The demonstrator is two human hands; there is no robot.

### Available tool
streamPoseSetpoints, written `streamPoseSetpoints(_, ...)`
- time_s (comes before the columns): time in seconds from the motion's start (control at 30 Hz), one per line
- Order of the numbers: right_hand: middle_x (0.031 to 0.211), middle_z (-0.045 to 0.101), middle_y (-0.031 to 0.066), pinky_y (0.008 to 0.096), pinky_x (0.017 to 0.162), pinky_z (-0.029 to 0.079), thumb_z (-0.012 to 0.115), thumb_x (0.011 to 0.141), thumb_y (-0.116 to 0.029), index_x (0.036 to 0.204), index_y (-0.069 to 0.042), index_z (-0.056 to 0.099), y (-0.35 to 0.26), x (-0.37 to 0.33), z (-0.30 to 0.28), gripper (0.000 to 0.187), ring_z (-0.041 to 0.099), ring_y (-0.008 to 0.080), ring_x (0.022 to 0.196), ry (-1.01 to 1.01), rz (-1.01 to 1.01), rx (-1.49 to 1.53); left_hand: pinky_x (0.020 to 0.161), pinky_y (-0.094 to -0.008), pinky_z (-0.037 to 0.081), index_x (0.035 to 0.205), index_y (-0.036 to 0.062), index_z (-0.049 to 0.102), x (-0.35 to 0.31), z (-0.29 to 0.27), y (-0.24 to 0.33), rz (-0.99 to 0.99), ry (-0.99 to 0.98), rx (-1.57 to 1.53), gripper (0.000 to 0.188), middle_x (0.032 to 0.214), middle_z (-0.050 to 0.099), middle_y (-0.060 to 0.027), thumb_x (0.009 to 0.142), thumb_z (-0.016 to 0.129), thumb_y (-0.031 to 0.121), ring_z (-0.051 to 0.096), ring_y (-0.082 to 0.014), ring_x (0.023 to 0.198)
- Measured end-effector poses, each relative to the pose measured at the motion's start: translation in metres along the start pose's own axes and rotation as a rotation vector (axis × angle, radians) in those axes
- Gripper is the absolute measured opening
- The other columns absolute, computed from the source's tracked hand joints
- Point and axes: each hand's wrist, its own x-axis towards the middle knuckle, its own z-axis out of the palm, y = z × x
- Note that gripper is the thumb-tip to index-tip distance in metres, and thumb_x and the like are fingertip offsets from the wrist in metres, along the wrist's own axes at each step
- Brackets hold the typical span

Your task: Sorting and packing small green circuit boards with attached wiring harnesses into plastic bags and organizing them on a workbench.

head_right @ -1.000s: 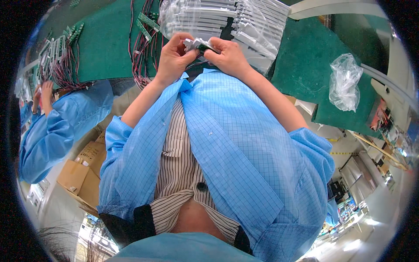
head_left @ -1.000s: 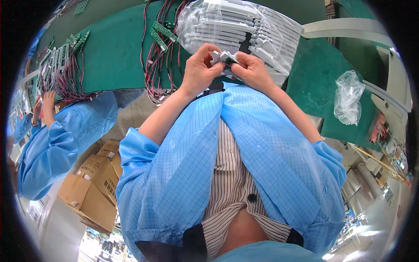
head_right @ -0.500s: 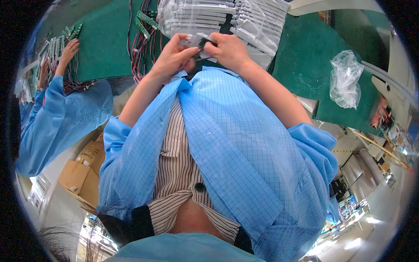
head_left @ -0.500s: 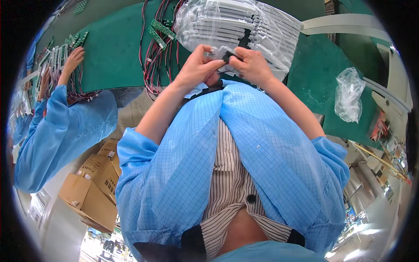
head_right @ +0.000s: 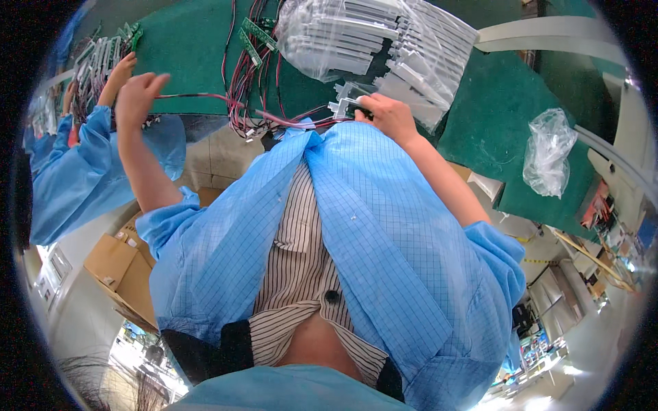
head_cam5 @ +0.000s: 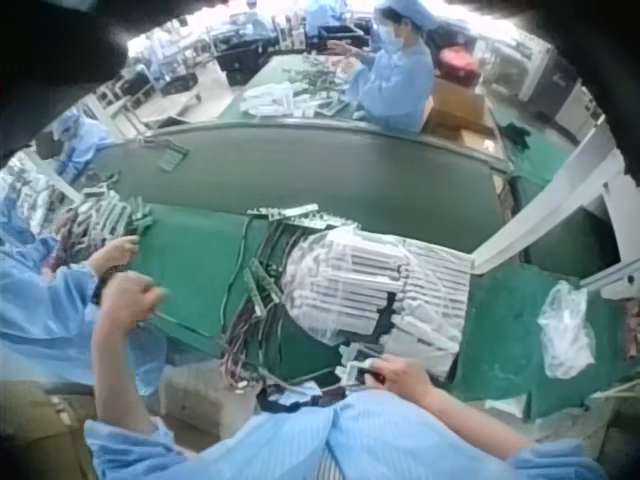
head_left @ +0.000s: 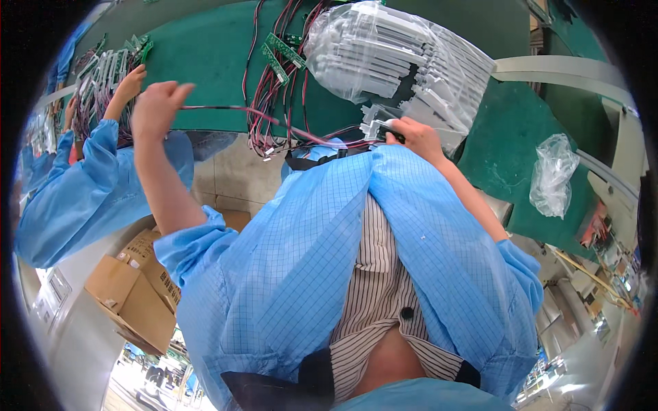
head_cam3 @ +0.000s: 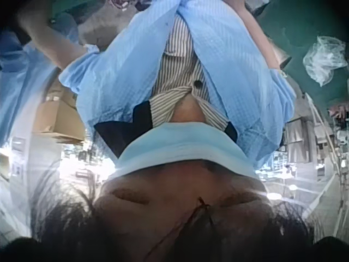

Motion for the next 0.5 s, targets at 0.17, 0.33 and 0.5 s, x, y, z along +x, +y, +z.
streamPoseSetpoints(0.17,0.074,0.048,0.0101,0.0381,0.063,0.045,0.059,0.073,-0.027,0.082,-0.008,0.056,0.020,0.011,0.013,0.022,0.053,0.0282,0.079,0.092,-0.055,-0.196,0.065,-0.0381,0.046,0.080,0.0051,0.059,0.037,0.086,0.025,0.272,-0.181,0.357,0.035,0.078,0.061,-0.0136,0.075,0.057,0.040,0.059,-0.0301,0.075)
streamPoseSetpoints(0.33,0.085,0.052,0.0149,0.0398,0.069,0.043,0.062,0.072,-0.020,0.084,-0.003,0.054,0.020,0.010,0.015,0.022,0.052,0.0325,0.082,-0.027,-0.020,0.201,0.069,-0.0388,0.046,0.080,0.0062,0.056,0.041,0.125,0.092,-0.021,0.036,-0.065,0.051,0.085,0.060,-0.0141,0.071,0.056,0.056,0.058,-0.0299,0.082)
streamPoseSetpoints(0.5,0.090,0.052,0.0145,0.0377,0.072,0.042,0.062,0.071,-0.016,0.086,-0.004,0.054,0.024,0.071,-0.022,0.021,0.051,0.0311,0.087,0.296,-0.100,-0.126,0.068,-0.0360,0.047,0.080,0.0049,0.060,0.049,0.146,0.078,-0.071,-0.020,-0.166,0.045,0.081,0.062,-0.0143,0.068,0.061,0.048,0.060,-0.0270,0.079)
